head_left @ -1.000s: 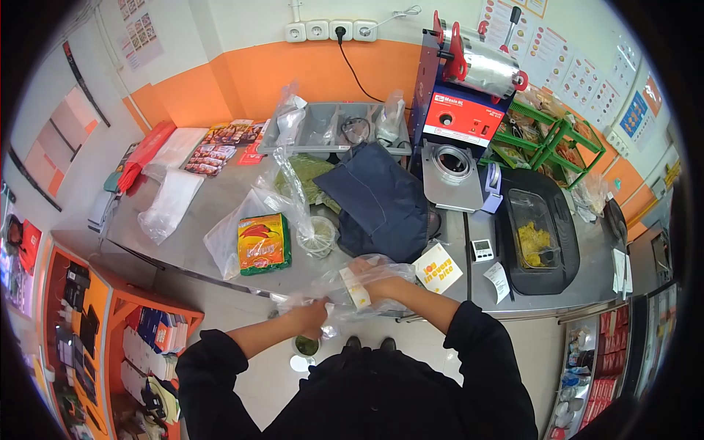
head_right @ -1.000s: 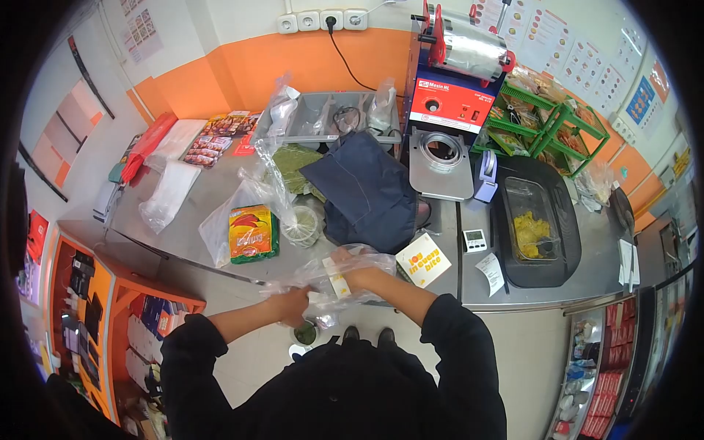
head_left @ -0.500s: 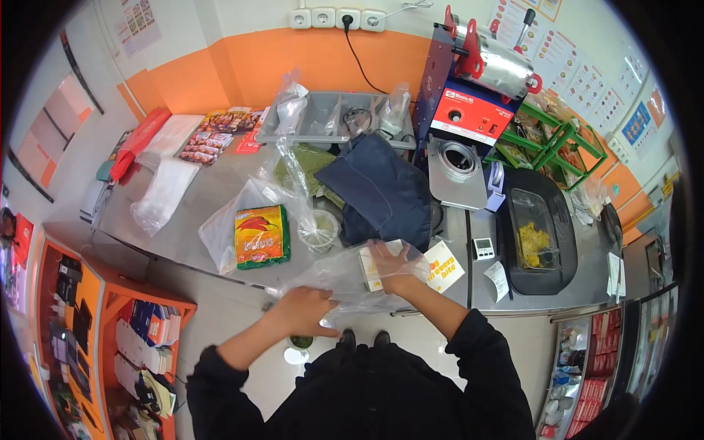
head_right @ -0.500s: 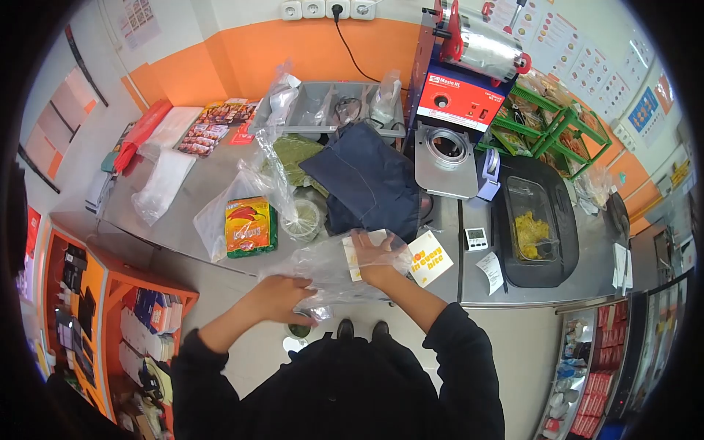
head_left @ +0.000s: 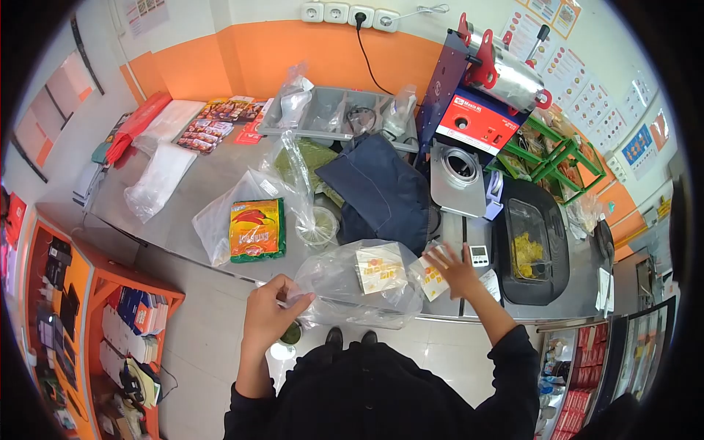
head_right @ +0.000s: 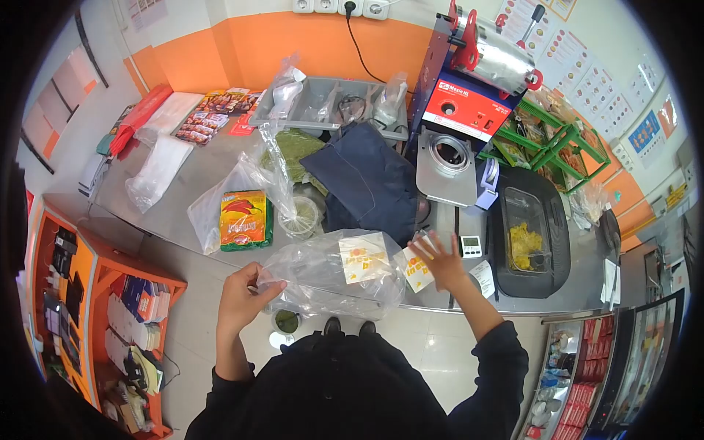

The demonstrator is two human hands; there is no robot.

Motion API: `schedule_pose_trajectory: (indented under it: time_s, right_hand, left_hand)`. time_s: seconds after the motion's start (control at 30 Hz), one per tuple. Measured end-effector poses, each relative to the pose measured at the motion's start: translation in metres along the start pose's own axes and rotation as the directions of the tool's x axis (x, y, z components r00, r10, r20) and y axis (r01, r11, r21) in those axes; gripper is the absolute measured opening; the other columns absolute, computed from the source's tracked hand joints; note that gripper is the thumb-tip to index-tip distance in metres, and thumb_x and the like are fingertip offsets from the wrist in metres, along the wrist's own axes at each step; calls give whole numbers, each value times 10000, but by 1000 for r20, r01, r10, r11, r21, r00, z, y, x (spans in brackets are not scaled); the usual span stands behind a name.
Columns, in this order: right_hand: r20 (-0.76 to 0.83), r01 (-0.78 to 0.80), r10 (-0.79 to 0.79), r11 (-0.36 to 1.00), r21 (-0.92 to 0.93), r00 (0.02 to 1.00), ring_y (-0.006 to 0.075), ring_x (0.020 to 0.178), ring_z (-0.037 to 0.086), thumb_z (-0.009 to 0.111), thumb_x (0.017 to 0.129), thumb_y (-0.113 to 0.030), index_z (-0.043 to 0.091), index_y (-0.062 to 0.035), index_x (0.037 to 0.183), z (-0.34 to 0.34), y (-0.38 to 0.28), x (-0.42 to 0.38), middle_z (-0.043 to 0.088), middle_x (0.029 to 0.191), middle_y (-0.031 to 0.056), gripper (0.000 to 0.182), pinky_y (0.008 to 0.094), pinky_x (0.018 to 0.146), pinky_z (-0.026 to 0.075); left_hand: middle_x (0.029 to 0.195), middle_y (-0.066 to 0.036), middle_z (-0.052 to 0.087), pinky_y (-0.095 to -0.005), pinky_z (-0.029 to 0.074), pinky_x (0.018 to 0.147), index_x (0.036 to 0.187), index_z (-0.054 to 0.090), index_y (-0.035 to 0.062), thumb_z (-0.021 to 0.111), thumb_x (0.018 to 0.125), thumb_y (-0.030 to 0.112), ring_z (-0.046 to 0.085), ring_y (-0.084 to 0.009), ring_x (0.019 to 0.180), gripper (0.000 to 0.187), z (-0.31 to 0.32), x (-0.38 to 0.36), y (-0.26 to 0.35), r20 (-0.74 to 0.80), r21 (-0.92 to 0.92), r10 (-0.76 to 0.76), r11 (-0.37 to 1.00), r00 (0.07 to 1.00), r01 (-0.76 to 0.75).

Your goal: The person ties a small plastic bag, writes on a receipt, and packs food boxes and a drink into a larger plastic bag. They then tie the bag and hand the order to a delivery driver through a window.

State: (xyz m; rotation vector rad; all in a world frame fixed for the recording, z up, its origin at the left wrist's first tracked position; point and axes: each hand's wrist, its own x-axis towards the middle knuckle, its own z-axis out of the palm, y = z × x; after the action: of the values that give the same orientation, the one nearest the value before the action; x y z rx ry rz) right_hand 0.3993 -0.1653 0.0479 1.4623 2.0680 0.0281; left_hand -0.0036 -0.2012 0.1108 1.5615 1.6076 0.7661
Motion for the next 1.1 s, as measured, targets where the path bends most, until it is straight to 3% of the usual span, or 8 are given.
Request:
schedule_pose_trajectory:
  time_s: [0.1, 0.17, 0.2, 0.37, 0.7, 0.87, 0.93, 1.1]
  right_hand:
    - [-90, 76, -69, 994, 77, 994, 355, 1383, 239, 875, 462, -254, 98, -237, 1503, 24, 2, 11, 198, 1532, 48, 1298, 674, 1027, 278]
    - [-118, 79, -61, 985, 154, 991, 379, 1343, 296, 873, 462, -265, 130, -218, 1494, 29, 3, 8, 255, 1499, 71, 1272, 662, 1013, 313]
    - [-79, 47, -27, 960, 274, 997, 388, 1288, 346, 869, 464, -269, 176, -198, 1470, 29, 4, 4, 289, 1460, 95, 1224, 638, 989, 354]
    - [14, 30, -46, 828, 560, 999, 356, 1102, 497, 860, 449, -234, 297, -79, 1360, -24, 32, -50, 412, 1261, 155, 1082, 424, 928, 462]
    - [-345, 664, -674, 290, 689, 653, 379, 1199, 433, 802, 439, -269, 257, -1, 1396, -110, -71, 14, 402, 1287, 217, 1133, 385, 992, 395]
    - [-34, 325, -592, 394, 859, 806, 355, 1264, 411, 814, 455, -365, 363, -29, 1387, -85, -146, 83, 405, 1369, 226, 1089, 473, 1087, 278]
    - [-292, 175, -20, 839, 515, 956, 424, 1367, 268, 826, 583, -365, 202, -185, 1491, -71, -179, 83, 362, 1462, 169, 1117, 642, 1090, 124]
    - [-225, 144, -44, 882, 449, 973, 440, 1413, 142, 797, 657, -334, 112, -232, 1516, -46, -173, 87, 243, 1527, 173, 1104, 696, 1066, -25]
  left_hand:
    - [674, -79, 632, -306, 464, 586, 735, 609, 16, 769, 741, 176, 607, -202, 589, 227, 2, 2, 17, -58, -278, 119, 952, 991, -131]
    - [716, -78, 647, -279, 469, 621, 816, 644, 21, 727, 784, 131, 618, -167, 625, 141, -2, 7, 21, -138, 147, 660, 751, 738, -644]
    - [716, -78, 647, -279, 469, 621, 816, 644, 21, 727, 784, 131, 618, -167, 625, 141, -3, 7, 22, -138, 144, 667, 745, 732, -652]
    - [907, -58, 703, -226, 469, 681, 1281, 548, 55, 572, 868, -15, 643, -104, 799, 419, -5, 4, 7, 342, -447, 330, 881, 880, -156]
    - [1277, -184, 559, -218, 502, 677, 1511, 108, 121, 530, 855, -108, 641, -122, 883, 813, 2, 9, -9, 524, -545, 414, 834, 744, -80]
    - [1370, -225, 455, -281, 567, 680, 1508, 21, 156, 627, 772, -137, 633, -188, 976, 998, 12, -7, -32, 404, -760, 374, 645, 835, 79]
    - [1401, -252, 405, -312, 596, 679, 1504, 8, 182, 660, 746, -134, 634, -212, 978, 1049, 20, -13, -21, 375, -828, 336, 541, 864, 149]
    - [1416, -261, 379, -295, 597, 681, 1505, -4, 225, 680, 725, -119, 639, -213, 962, 1093, 24, 7, 25, 22, -881, 295, 457, 955, -120]
